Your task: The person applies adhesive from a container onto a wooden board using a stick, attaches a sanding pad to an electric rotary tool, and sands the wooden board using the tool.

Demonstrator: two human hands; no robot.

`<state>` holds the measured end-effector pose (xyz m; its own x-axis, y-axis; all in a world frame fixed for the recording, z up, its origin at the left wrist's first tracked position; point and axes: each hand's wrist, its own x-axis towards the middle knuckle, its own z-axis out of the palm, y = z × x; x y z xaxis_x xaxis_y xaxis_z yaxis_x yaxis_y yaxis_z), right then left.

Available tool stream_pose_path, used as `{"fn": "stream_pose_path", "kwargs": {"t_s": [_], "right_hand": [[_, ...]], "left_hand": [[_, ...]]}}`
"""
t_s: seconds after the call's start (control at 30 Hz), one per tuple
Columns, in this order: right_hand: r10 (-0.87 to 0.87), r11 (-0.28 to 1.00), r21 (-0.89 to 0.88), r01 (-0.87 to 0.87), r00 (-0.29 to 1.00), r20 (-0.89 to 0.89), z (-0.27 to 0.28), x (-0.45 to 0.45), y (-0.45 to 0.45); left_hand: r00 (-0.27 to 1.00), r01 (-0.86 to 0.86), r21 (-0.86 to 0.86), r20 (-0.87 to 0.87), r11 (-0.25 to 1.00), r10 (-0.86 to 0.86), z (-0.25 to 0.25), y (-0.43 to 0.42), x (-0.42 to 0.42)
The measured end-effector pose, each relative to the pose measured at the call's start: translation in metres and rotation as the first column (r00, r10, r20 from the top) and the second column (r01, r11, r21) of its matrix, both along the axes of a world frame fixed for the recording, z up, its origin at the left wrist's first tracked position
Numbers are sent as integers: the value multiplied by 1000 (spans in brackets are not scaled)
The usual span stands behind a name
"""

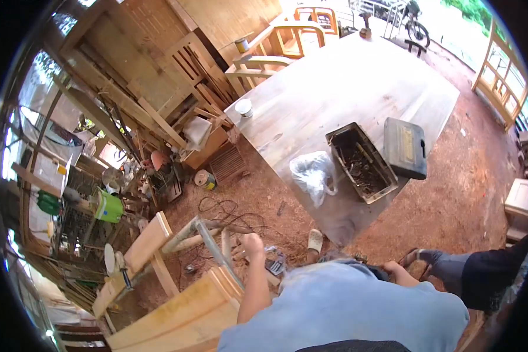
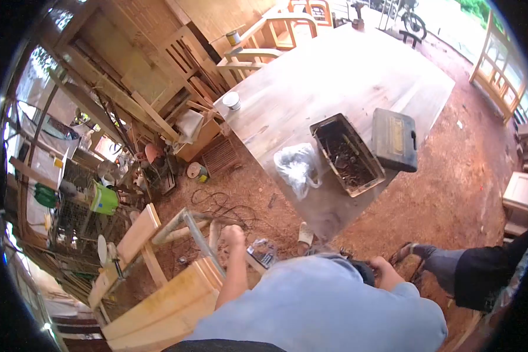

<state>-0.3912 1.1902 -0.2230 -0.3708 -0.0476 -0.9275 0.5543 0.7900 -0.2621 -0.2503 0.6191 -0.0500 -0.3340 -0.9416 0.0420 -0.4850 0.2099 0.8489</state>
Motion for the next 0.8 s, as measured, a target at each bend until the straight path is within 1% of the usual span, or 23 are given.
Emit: {"fn": "stream_pose_path", "kwargs": {"t_s": [0.03, 0.07, 0.1, 0.13, 0.17, 0.2, 0.27, 0.3, 0.33, 0.37, 0.4, 0.43, 0.47, 0.5, 0.57, 0.6, 0.63, 0.67, 0.7, 0.73, 0.77, 0.8], "right_hand": [[276, 961, 4, -276, 961, -1, -29, 5, -4], [262, 965, 3, -262, 965, -5, -12, 4, -27], [-61, 996, -60, 72, 984, 167, 15, 12, -49], [-360, 913, -62, 403, 868, 341, 65, 21, -79], [-409, 884, -75, 460, 843, 350, 130, 33, -113], [-457, 852, -90, 516, 816, 355, 172, 36, -135], [-174, 955, -175, 239, 932, 319, 110, 57, -121], [-127, 969, -162, 186, 939, 320, 112, 64, -123], [-127, 974, -138, 180, 936, 327, 120, 66, -128], [-125, 978, -117, 171, 937, 327, 128, 67, -134], [-131, 980, -98, 170, 937, 323, 136, 67, -147], [-136, 983, -74, 167, 941, 309, 149, 64, -164], [-135, 985, -63, 160, 948, 288, 156, 59, -177], [-140, 986, -48, 159, 952, 271, 168, 55, -196], [-145, 988, -24, 154, 966, 214, 190, 39, -230], [-127, 991, -17, 133, 973, 194, 194, 31, -239], [-103, 995, -1, 105, 981, 167, 201, 15, -251], [-76, 997, 17, 75, 987, 140, 207, -3, -263], [-46, 998, 37, 42, 992, 118, 219, -24, -275], [-12, 998, 57, 6, 994, 105, 234, -43, -291], [26, 997, 68, -32, 995, 93, 243, -64, -307], [61, 995, 74, -67, 995, 80, 250, -84, -329]], "left_hand": [[1000, 12, -1, 14, 1000, -12, -15, -15, 2], [973, 48, -15, 229, 999, -44, -42, -34, -4], [899, 87, -20, 432, 996, -70, -59, -47, -8], [900, 103, -12, 427, 995, -88, -59, -57, -9], [916, 64, 81, 390, 995, -91, -53, -68, -8], [932, 29, 178, 350, 984, -91, -50, -81, -10], [864, 40, 191, 487, 981, -130, -50, -110, -19], [858, 82, 183, 487, 980, -162, -42, -120, -28], [793, 145, 142, 575, 979, -201, -31, -131, -38], [785, 155, 240, 559, 958, -266, -48, -152, -43], [773, 161, 336, 541, 928, -331, -50, -165, -46], [765, 161, 366, 541, 917, -350, -55, -188, -46], [659, 320, 395, 560, 861, -502, -38, -202, -71], [521, 459, 432, 577, 776, -629, -25, -218, -84], [471, 580, 369, 576, 726, -669, -54, -259, -104], [423, 581, 439, 556, 685, -715, -76, -286, -122], [515, 523, 569, 382, 635, -767, -101, -314, -134], [573, 577, 453, 368, 679, -732, -96, -331, -147], [711, 532, 411, 259, 740, -654, -84, -344, -152], [812, 476, 435, 118, 764, -572, -123, -370, -161], [824, 439, 414, 169, 798, -541, -43, -379, -156], [866, 416, 295, 160, 860, -473, -55, -396, -148]]}}
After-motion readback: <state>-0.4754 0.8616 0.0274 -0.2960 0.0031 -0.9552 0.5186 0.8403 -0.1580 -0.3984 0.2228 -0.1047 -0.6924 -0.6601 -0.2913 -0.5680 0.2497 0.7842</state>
